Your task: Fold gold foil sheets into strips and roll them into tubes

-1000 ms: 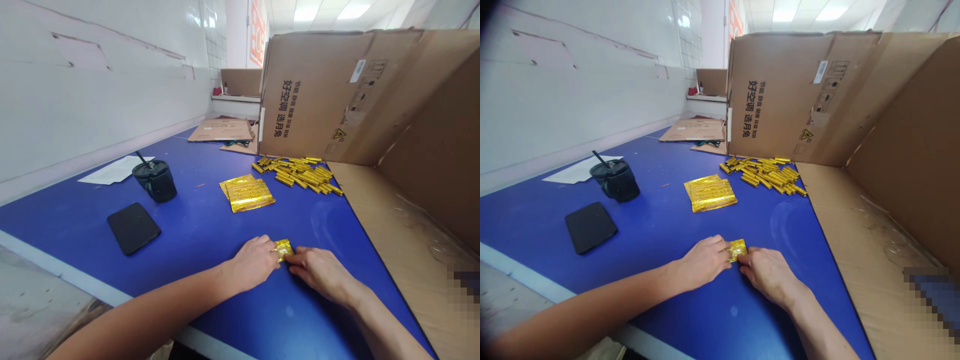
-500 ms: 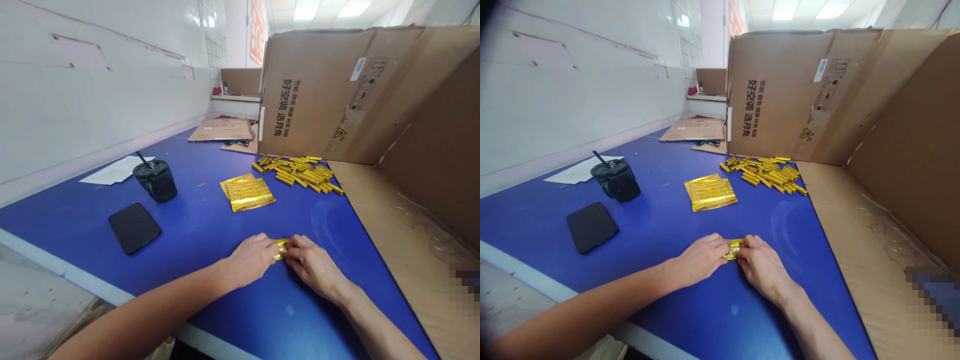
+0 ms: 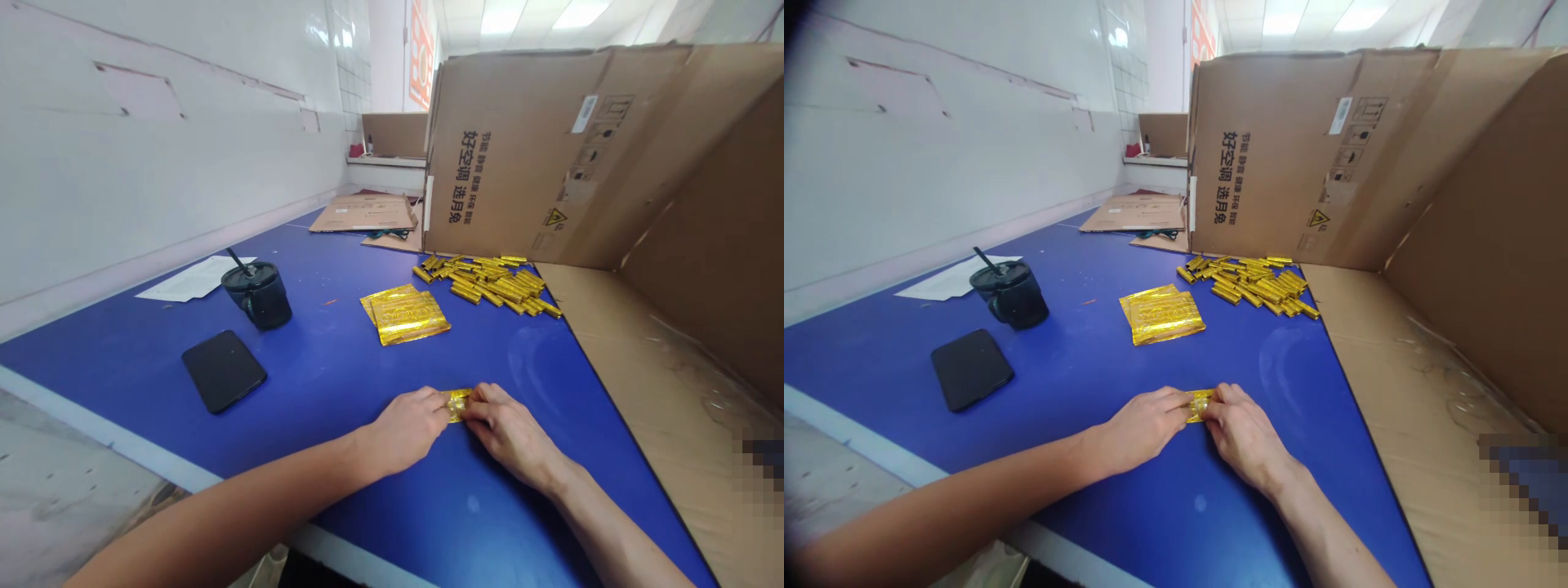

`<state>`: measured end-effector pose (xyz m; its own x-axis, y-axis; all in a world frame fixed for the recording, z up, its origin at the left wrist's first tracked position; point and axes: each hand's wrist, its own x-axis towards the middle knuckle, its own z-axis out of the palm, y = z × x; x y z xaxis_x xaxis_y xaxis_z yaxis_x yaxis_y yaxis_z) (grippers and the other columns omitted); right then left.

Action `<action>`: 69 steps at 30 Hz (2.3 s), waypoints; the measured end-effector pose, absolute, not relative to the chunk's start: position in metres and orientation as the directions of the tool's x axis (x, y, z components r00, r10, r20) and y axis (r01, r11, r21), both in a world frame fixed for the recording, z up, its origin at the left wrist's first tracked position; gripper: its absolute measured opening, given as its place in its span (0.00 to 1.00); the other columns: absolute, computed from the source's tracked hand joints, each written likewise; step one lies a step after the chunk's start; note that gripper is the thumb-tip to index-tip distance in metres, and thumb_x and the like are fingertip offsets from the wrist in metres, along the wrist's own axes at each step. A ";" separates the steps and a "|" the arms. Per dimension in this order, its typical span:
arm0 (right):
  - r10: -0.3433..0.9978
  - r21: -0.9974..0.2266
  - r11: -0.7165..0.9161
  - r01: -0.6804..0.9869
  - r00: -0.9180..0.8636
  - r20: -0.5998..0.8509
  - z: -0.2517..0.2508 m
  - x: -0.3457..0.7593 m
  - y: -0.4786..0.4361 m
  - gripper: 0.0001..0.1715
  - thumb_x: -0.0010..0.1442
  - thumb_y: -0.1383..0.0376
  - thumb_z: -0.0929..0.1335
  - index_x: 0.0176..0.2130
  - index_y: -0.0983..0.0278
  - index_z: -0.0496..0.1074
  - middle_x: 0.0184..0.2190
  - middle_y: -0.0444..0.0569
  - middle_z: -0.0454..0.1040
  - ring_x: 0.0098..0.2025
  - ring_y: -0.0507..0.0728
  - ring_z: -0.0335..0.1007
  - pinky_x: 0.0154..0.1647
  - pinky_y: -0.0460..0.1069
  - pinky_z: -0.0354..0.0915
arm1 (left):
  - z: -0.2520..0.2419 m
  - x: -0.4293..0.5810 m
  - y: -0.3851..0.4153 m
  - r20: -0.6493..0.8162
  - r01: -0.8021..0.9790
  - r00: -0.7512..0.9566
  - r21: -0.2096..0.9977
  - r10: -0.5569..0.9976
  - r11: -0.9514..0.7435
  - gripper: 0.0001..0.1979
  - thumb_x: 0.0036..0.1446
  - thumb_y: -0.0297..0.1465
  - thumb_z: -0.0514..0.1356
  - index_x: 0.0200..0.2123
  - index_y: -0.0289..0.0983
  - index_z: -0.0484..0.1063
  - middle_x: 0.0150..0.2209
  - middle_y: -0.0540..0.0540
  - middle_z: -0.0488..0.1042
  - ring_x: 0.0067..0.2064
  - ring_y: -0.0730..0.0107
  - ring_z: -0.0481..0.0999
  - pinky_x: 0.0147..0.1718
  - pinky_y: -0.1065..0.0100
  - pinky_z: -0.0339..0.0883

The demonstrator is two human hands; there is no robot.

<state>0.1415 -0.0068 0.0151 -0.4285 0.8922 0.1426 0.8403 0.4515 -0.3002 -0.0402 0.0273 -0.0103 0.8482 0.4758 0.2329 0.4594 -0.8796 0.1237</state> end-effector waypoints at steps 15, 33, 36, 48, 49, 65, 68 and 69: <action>0.903 -0.157 0.398 0.904 -0.356 0.242 -0.001 0.134 0.004 0.14 0.59 0.70 0.57 0.32 0.63 0.70 0.30 0.49 0.66 0.34 0.55 0.60 0.36 0.48 0.58 | 0.001 -0.033 0.048 0.181 0.471 0.866 0.022 0.466 -0.882 0.10 0.57 0.30 0.50 0.37 0.32 0.67 0.37 0.44 0.69 0.41 0.66 0.65 0.42 0.68 0.61; 0.913 -0.349 0.397 0.849 -0.325 0.248 -0.003 0.148 0.005 0.11 0.56 0.68 0.59 0.32 0.60 0.70 0.29 0.47 0.67 0.33 0.55 0.62 0.34 0.49 0.60 | -0.011 -0.030 0.046 0.288 0.574 0.673 0.377 0.681 -0.727 0.09 0.55 0.24 0.48 0.32 0.34 0.68 0.38 0.47 0.66 0.39 0.70 0.63 0.41 0.70 0.61; 0.927 -0.398 0.370 0.840 -0.305 0.217 -0.004 0.150 0.008 0.13 0.57 0.68 0.58 0.32 0.60 0.70 0.28 0.47 0.68 0.33 0.55 0.63 0.34 0.48 0.60 | -0.011 -0.031 0.047 0.288 0.559 0.681 0.389 0.673 -0.732 0.10 0.56 0.24 0.48 0.31 0.33 0.68 0.37 0.47 0.66 0.39 0.71 0.63 0.41 0.70 0.61; 0.979 -0.446 0.192 0.874 -0.143 0.143 -0.002 0.144 0.017 0.08 0.51 0.69 0.60 0.30 0.60 0.68 0.27 0.44 0.71 0.32 0.54 0.64 0.32 0.47 0.58 | -0.008 -0.037 0.050 0.278 0.525 0.718 0.385 0.638 -0.759 0.06 0.53 0.24 0.52 0.33 0.35 0.68 0.38 0.47 0.65 0.41 0.70 0.63 0.44 0.68 0.59; 0.978 -0.443 0.199 0.874 -0.150 0.143 -0.003 0.144 0.017 0.09 0.51 0.69 0.60 0.30 0.60 0.68 0.27 0.44 0.71 0.32 0.54 0.64 0.33 0.47 0.58 | -0.009 -0.038 0.051 0.283 0.528 0.705 0.403 0.650 -0.747 0.06 0.52 0.24 0.53 0.33 0.35 0.68 0.39 0.47 0.65 0.42 0.70 0.63 0.44 0.67 0.59; 0.982 -0.398 0.184 0.899 -0.151 0.113 0.003 0.140 0.017 0.10 0.50 0.71 0.59 0.29 0.60 0.67 0.28 0.43 0.70 0.31 0.52 0.64 0.31 0.45 0.56 | -0.006 -0.035 0.056 0.187 0.704 0.562 0.404 0.806 -0.584 0.07 0.51 0.28 0.53 0.23 0.36 0.67 0.31 0.48 0.67 0.36 0.69 0.65 0.36 0.67 0.59; 0.982 -0.393 0.183 0.901 -0.153 0.108 0.001 0.139 0.018 0.10 0.49 0.72 0.59 0.27 0.61 0.67 0.27 0.43 0.69 0.31 0.51 0.64 0.31 0.44 0.55 | -0.004 -0.031 0.057 0.170 0.738 0.550 0.359 0.817 -0.571 0.07 0.50 0.28 0.53 0.21 0.36 0.66 0.29 0.48 0.66 0.34 0.67 0.64 0.33 0.65 0.58; 0.983 -0.392 0.181 0.902 -0.151 0.106 0.001 0.139 0.018 0.09 0.49 0.72 0.60 0.27 0.61 0.66 0.27 0.43 0.69 0.31 0.52 0.64 0.31 0.44 0.55 | -0.003 -0.030 0.057 0.165 0.747 0.547 0.346 0.820 -0.568 0.07 0.49 0.28 0.53 0.21 0.36 0.65 0.29 0.48 0.66 0.34 0.67 0.64 0.33 0.65 0.57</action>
